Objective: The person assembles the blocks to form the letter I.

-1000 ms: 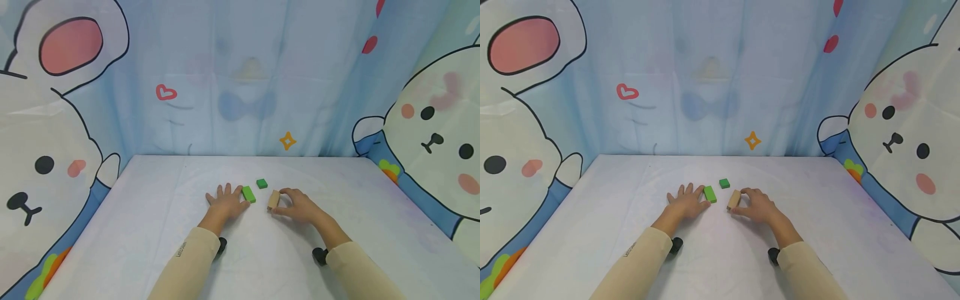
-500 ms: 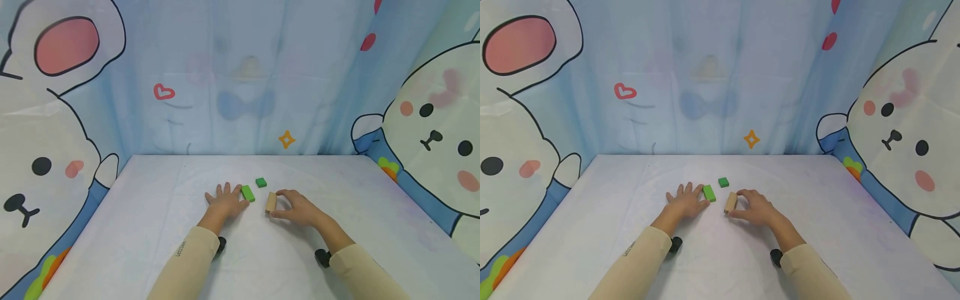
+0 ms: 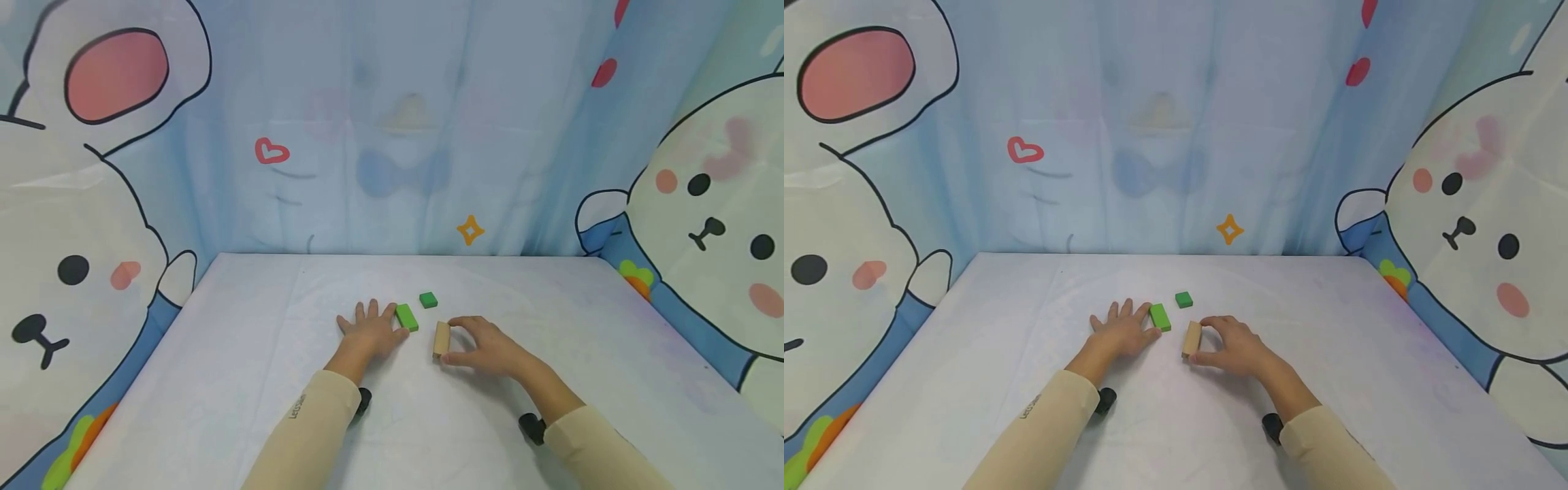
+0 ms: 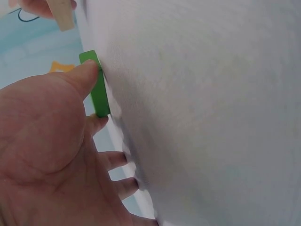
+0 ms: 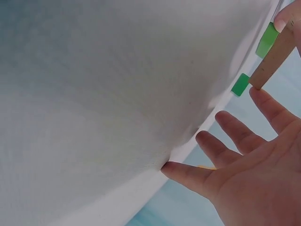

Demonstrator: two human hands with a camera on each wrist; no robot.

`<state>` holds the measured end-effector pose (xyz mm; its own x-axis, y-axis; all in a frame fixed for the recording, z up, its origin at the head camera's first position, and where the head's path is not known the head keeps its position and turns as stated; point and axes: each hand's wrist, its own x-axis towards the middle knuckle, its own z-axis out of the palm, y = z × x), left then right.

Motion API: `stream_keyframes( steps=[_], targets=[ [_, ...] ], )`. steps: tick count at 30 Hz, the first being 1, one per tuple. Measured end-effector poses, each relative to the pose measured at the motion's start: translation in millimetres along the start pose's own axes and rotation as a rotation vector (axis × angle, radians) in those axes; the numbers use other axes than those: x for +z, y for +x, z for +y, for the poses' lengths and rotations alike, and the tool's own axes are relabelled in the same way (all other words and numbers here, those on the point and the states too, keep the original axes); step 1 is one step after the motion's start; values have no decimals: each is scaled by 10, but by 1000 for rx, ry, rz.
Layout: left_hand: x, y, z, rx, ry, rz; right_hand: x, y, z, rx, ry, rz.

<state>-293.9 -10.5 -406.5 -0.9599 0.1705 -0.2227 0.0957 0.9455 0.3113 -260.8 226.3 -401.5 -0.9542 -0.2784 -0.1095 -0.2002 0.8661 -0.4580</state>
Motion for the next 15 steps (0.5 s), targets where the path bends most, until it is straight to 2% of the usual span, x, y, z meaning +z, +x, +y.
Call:
stream_keyframes(
  steps=[7, 15],
  targets=[
    [-15, -23, 5, 16, 3, 12, 10, -39, -25, -3, -1, -18],
    [16, 17, -7, 10, 7, 14, 34, -96, -65, -60, -13, -39]
  ],
)
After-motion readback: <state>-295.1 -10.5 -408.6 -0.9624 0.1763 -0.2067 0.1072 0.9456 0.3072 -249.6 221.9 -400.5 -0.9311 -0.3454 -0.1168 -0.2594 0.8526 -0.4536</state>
